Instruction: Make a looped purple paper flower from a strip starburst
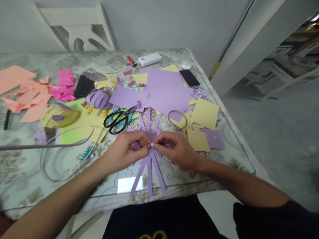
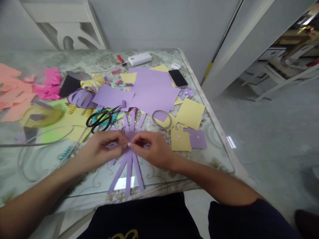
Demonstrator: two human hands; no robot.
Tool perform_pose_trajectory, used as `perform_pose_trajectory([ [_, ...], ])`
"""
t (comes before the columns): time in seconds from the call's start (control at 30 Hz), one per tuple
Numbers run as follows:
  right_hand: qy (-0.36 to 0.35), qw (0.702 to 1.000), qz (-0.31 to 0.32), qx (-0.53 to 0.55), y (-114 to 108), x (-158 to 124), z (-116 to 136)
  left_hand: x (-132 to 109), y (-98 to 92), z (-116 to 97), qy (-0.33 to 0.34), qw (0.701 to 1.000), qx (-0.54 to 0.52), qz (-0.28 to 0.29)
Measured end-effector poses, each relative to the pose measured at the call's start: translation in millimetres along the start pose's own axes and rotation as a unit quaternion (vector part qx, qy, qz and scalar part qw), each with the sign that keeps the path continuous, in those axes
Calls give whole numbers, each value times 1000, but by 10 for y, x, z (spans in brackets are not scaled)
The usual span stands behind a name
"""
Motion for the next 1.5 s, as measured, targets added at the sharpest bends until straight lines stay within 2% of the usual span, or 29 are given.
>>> perform_pose_trajectory([
  [0.2,14,1000,6,12,-22,9,-19,2,-3,17,-8,1000,8,18],
  [0.4,19,999,24,12,8,17,-19,-4,9,-19,13,999,18,34],
  [0.47,-13,1000,-7,-24,-36,6,29,-4,13,-25,21,999,25,33],
  [0.57,-117,980,-75,-142,-120,-49,198,-3,20,-29,37,998,37,25],
  [0.67,-192,954,-66,-221,-72,-103,296,-7,43,-17,51,997,55,24],
  [0.9,-260,923,-60,-277,-11,-154,338,-15,85,-53,91,991,97,25],
  [1.2,-290,889,-41,-352,68,-183,345,-55,130,-94,136,980,145,29],
  [1.5,-326,870,-29,-369,73,-209,426,-22,96,-67,104,988,110,18],
])
Point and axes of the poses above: each hand's wrist, its own x-axis towards the middle knuckle, its own y-axis out of the palm, z = x × y, the point moved 8 cm from there along x, towards the middle knuckle, and after that the axes turned 1 degree about -z, right-handed, at the moved point
